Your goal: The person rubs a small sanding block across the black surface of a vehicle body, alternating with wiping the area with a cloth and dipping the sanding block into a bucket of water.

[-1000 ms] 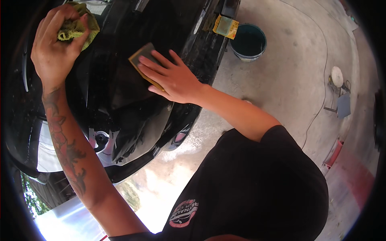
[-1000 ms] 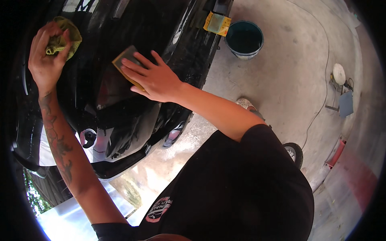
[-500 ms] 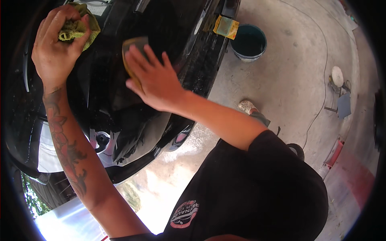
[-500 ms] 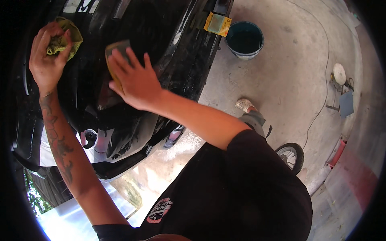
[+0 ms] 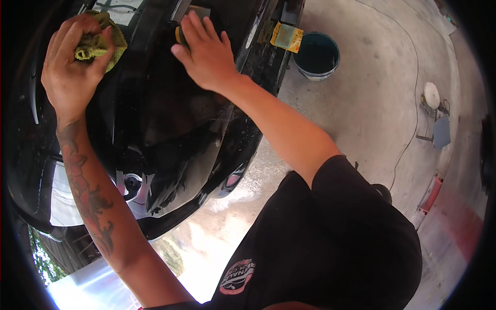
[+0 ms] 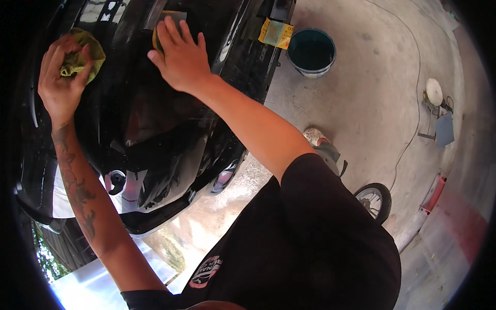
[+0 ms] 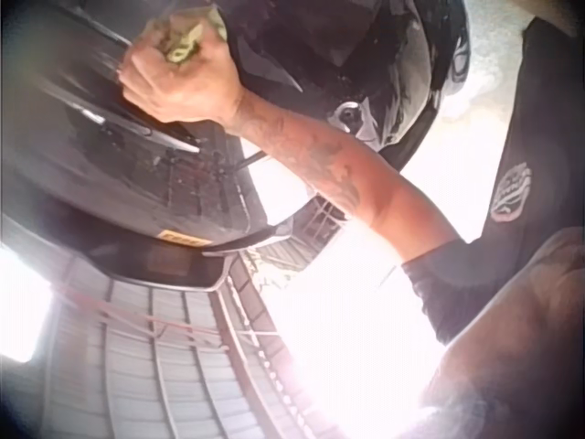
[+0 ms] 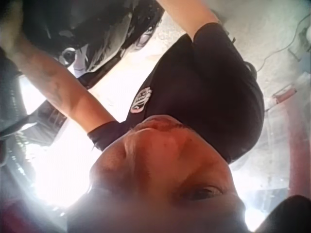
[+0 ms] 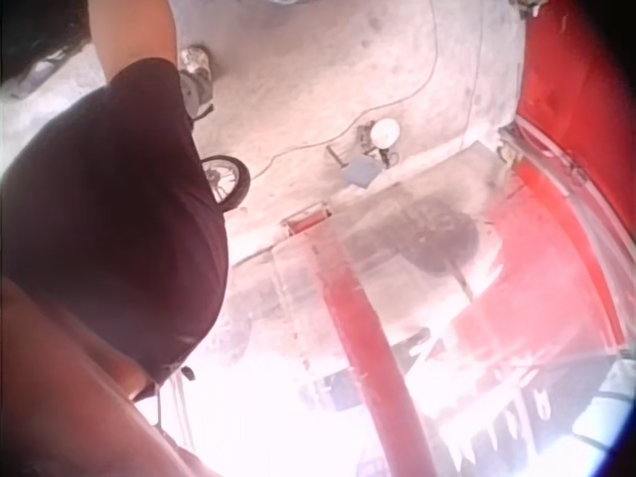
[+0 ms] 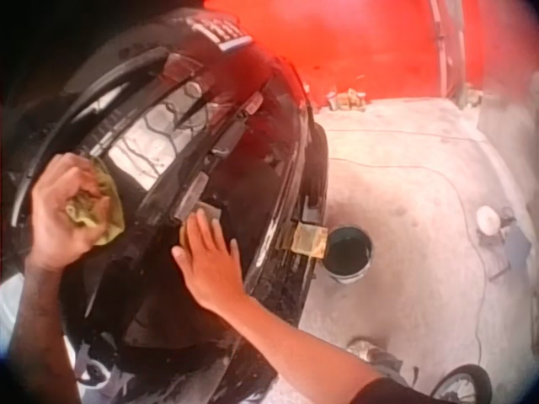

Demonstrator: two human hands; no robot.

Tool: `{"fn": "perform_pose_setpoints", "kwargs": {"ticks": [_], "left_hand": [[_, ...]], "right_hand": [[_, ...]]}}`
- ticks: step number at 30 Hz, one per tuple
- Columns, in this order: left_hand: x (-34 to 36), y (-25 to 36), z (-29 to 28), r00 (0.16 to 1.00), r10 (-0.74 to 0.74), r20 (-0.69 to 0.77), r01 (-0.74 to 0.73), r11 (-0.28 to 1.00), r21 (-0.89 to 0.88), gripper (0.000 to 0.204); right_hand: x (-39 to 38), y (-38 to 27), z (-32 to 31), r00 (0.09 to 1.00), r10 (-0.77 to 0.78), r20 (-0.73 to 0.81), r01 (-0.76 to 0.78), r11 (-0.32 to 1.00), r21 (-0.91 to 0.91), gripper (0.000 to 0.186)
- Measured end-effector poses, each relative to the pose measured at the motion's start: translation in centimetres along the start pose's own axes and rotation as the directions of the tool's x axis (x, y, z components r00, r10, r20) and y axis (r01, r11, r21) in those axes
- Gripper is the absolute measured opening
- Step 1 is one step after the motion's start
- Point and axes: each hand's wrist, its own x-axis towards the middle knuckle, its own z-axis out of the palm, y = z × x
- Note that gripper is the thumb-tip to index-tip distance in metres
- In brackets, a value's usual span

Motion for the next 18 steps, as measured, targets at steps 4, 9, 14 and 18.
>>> {"fn": "perform_pose_setpoints", "kwargs": {"ticks": [4, 9, 14, 18], "left_hand": [[0.4, 0.3, 2.2, 1.0, 0.015, -0.01, -0.015, 0.999, -0.044, 0.023], [0.4, 0.4, 1.7, 1.0, -0.005, -0.002, 0.005, 1.0, -0.03, 0.022], [0.7, 0.5, 1.1, 1.0, 0.009, 0.004, -0.009, 1.0, -0.024, 0.022], [0.2, 0.3, 2.2, 1.0, 0.011, -0.015, -0.012, 0.999, -0.045, 0.022]], "right_hand": [[-4.2, 1.2, 0.6, 0.992, -0.029, 0.125, 0.036, 0.998, -0.054, 0.077], [-7.5, 1.8, 0.1, 0.96, -0.077, 0.268, 0.098, 0.993, -0.066, 0.078], [-0.4, 3.4, 0.3, 0.999, -0.038, 0.037, 0.037, 0.999, 0.026, 0.078], [-7.4, 1.7, 0.4, 0.977, -0.02, 0.212, -0.001, 0.995, 0.096, 0.078]]}}
